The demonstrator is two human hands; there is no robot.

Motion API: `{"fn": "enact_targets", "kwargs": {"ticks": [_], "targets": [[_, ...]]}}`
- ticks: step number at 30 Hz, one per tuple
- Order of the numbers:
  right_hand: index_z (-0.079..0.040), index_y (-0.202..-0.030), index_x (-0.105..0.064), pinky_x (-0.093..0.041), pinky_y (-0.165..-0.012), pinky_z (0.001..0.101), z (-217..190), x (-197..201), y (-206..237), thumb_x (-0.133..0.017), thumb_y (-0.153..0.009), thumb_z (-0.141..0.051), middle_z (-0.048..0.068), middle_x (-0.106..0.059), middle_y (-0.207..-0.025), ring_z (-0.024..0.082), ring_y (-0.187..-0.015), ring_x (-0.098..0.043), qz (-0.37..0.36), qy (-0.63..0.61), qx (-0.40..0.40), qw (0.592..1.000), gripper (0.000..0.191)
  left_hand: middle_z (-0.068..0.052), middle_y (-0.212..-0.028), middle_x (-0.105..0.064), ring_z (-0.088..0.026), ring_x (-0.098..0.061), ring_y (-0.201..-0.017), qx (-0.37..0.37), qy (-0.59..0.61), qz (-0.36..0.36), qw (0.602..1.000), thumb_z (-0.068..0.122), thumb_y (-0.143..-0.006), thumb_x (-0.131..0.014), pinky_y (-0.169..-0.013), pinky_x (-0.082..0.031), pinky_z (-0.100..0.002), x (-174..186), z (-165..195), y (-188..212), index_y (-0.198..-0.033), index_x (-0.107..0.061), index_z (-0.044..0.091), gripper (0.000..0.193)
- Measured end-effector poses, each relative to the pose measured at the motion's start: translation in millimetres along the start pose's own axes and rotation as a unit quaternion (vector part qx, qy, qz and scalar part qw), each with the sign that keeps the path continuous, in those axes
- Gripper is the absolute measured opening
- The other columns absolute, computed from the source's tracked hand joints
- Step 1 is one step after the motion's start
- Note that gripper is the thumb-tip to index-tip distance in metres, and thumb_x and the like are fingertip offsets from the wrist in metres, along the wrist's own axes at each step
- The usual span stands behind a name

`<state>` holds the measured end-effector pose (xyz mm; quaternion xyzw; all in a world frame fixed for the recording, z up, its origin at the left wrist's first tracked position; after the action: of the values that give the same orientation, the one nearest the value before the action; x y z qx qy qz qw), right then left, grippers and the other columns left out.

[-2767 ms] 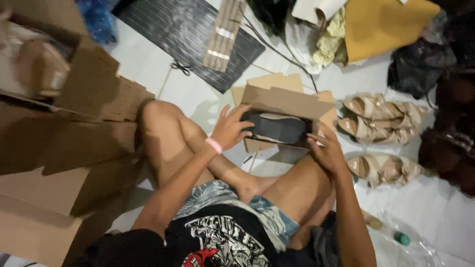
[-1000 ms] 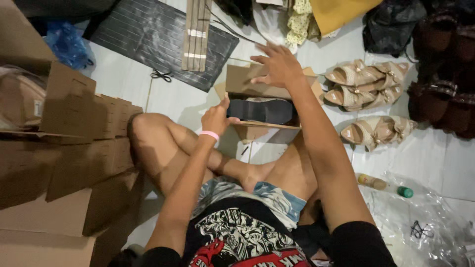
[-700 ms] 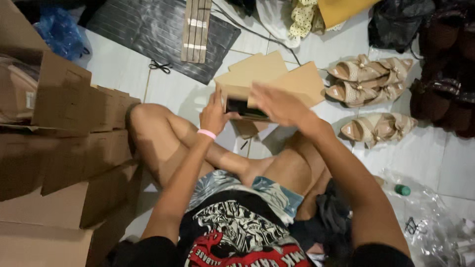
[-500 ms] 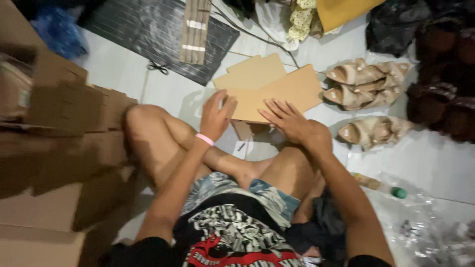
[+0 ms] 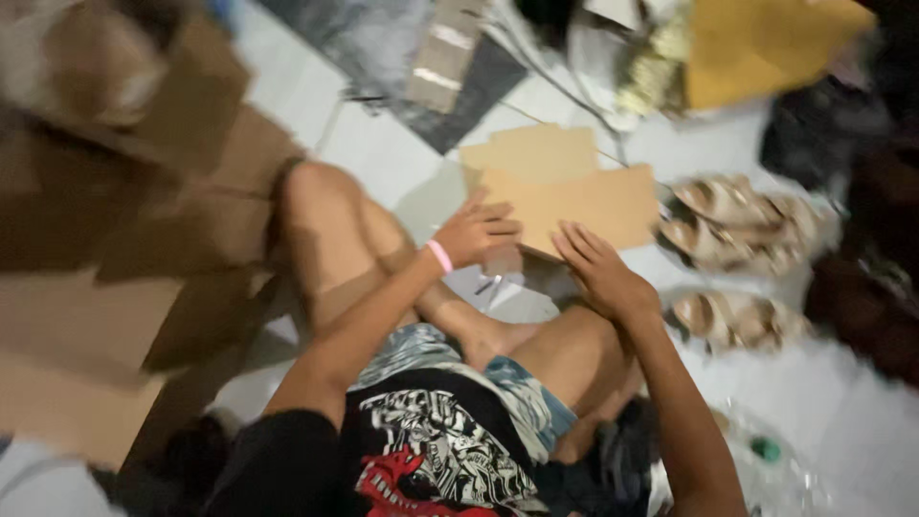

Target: The person sits on the floor and packs beige sandals into cardboard boxes. They wipe the soles with a cloth, place the shoes in a box, and close it. The process is repeated for multiple pairs of shoes.

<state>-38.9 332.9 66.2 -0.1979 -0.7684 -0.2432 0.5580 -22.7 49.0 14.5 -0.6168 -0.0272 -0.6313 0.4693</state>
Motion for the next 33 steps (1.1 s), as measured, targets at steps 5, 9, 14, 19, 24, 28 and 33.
{"fn": "enact_targets", "kwargs": {"ticks": [5, 9, 14, 19, 24, 28, 33], "targets": [[-0.004, -0.158, -0.024, -0.024, -0.124, 0.0504, -3.6, -14.8, -7.5, -0.061, -0.074, -0.008, 0.023, -0.026, -0.164, 0.042, -0.153, -0.023, -0.037, 0.034, 0.044, 0.998, 0.091, -0.007, -0.141, -0.064, -0.025, -0.054, -0.137, 0.001, -0.090, -0.053, 0.994, 0.019, -0.085, -0.063, -0.122, -0.038, -0.045, -0.2, 10.9, 18.3, -0.130, -0.071, 0.006, 0.047], [-0.009, -0.158, -0.022, -0.020, -0.121, 0.0557, -7.2, -30.4, -10.1, -0.061, -0.086, -0.015, 0.020, -0.021, -0.166, 0.040, -0.154, -0.020, -0.023, 0.059, -0.001, 0.998, 0.082, -0.007, -0.141, -0.064, -0.023, -0.054, -0.139, 0.041, -0.015, 0.055, 0.998, 0.014, -0.092, -0.063, -0.125, -0.038, -0.044, 12.4, 13.8, 26.9, -0.128, -0.070, 0.007, 0.038], [-0.017, -0.157, -0.027, -0.019, -0.120, 0.0564, -11.9, -35.8, -20.4, -0.076, -0.077, -0.040, 0.018, -0.023, -0.165, 0.040, -0.153, -0.021, 0.008, 0.001, -0.029, 1.000, 0.097, -0.006, -0.139, -0.066, -0.021, -0.055, -0.138, 0.102, 0.050, 0.097, 0.989, 0.010, -0.091, -0.064, -0.124, -0.039, -0.043, 18.0, 18.4, 33.6, -0.122, -0.073, 0.011, 0.032], [-0.007, -0.163, -0.023, -0.030, -0.116, 0.0585, -27.3, -11.7, -58.6, -0.091, -0.056, -0.036, 0.029, -0.037, -0.150, 0.047, -0.140, -0.037, 0.077, -0.034, -0.222, 0.972, 0.130, -0.003, -0.133, -0.069, -0.024, -0.061, -0.139, 0.258, 0.089, 0.144, 0.951, 0.010, -0.082, -0.073, -0.125, -0.042, -0.039, 25.2, 59.7, 50.3, -0.116, -0.069, 0.018, 0.035], [-0.006, -0.151, -0.038, -0.041, -0.112, 0.0506, -132.6, 11.5, -60.3, -0.091, -0.058, -0.021, 0.023, -0.045, -0.142, 0.042, -0.130, -0.048, 0.287, -0.176, -0.192, 0.922, 0.108, -0.020, -0.149, -0.038, -0.037, -0.038, -0.140, 0.435, 0.306, 0.357, 0.768, 0.039, -0.080, -0.084, -0.116, -0.032, -0.046, 89.3, 105.8, 53.5, -0.151, -0.023, 0.004, 0.099], [-0.003, -0.151, -0.033, -0.046, -0.106, 0.0404, -213.3, 22.4, -42.1, -0.089, -0.065, -0.023, 0.020, -0.039, -0.143, 0.034, -0.129, -0.048, 0.326, -0.360, -0.022, 0.874, 0.105, -0.016, -0.143, -0.043, -0.030, -0.045, -0.131, 0.395, 0.360, 0.401, 0.744, 0.040, -0.085, -0.077, -0.108, -0.039, -0.044, 186.6, 123.9, 52.7, -0.152, -0.023, 0.002, 0.095], [-0.012, -0.152, -0.033, -0.039, -0.115, 0.0353, -224.0, 26.5, -48.1, -0.079, -0.085, -0.017, 0.013, -0.039, -0.158, 0.026, -0.142, -0.044, 0.416, -0.423, 0.140, 0.793, 0.081, -0.012, -0.132, -0.053, -0.025, -0.053, -0.118, 0.380, 0.255, 0.502, 0.734, 0.035, -0.096, -0.066, -0.098, -0.046, -0.040, 338.0, 171.6, 146.1, -0.145, -0.037, 0.003, 0.066]]}}
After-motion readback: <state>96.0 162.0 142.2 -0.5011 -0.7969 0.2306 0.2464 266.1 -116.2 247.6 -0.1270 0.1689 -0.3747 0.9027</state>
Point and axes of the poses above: each hand's wrist, its own y-axis away from the middle knuckle, its own x-axis out of the back of the hand, z = x × y, the point moved 2 cm from there along -y, towards the middle knuckle
